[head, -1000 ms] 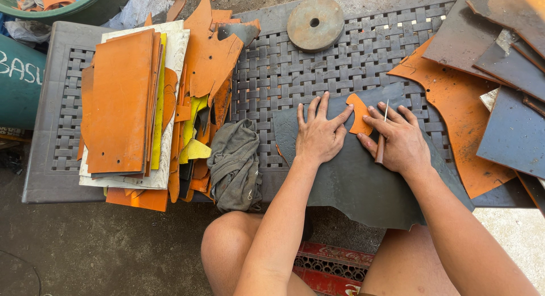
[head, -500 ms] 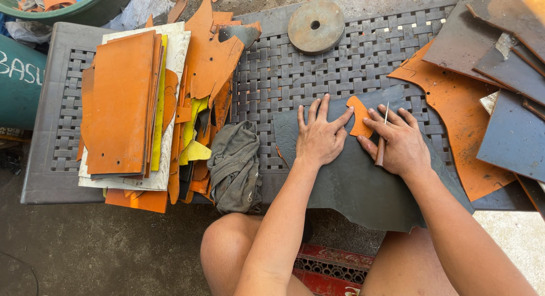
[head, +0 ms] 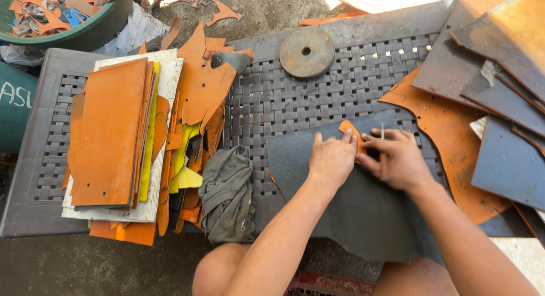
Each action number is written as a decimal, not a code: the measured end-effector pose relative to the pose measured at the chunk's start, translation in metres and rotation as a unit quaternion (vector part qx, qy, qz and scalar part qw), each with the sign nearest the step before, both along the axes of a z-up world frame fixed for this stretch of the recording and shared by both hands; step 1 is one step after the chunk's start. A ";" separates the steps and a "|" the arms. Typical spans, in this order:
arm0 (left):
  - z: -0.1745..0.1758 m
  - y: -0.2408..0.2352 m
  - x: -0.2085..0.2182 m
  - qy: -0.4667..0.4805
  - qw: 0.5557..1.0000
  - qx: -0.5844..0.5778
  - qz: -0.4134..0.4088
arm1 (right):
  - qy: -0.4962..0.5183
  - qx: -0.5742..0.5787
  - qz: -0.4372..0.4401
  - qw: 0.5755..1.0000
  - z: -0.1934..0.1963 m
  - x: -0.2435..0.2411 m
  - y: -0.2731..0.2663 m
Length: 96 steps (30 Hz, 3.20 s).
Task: The person uses a small knife to cut a dark rubber sheet along the edge of an orange template placed on a low woven table. The person repeatedly repositions the template and cuts along its outline, producing cut rubber pieces.
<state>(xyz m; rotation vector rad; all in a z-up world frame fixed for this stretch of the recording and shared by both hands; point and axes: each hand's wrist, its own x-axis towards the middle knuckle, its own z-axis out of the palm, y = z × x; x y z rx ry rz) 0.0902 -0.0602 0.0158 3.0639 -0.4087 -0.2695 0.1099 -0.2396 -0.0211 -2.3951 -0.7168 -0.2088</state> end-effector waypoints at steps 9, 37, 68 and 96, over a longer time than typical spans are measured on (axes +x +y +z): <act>0.002 0.006 0.007 0.115 0.992 -0.053 0.026 | 0.418 0.311 -0.029 0.853 -0.014 0.089 0.001; 0.005 0.002 0.008 0.079 0.997 -0.022 0.004 | 0.231 -0.052 -0.135 0.962 0.040 -0.050 0.017; 0.036 -0.029 0.046 0.136 0.989 0.018 -0.047 | 0.119 0.099 -0.048 0.987 0.040 -0.064 0.023; 0.013 -0.103 0.033 0.234 0.965 0.110 -0.051 | 0.540 -0.133 0.089 0.826 0.059 0.108 0.070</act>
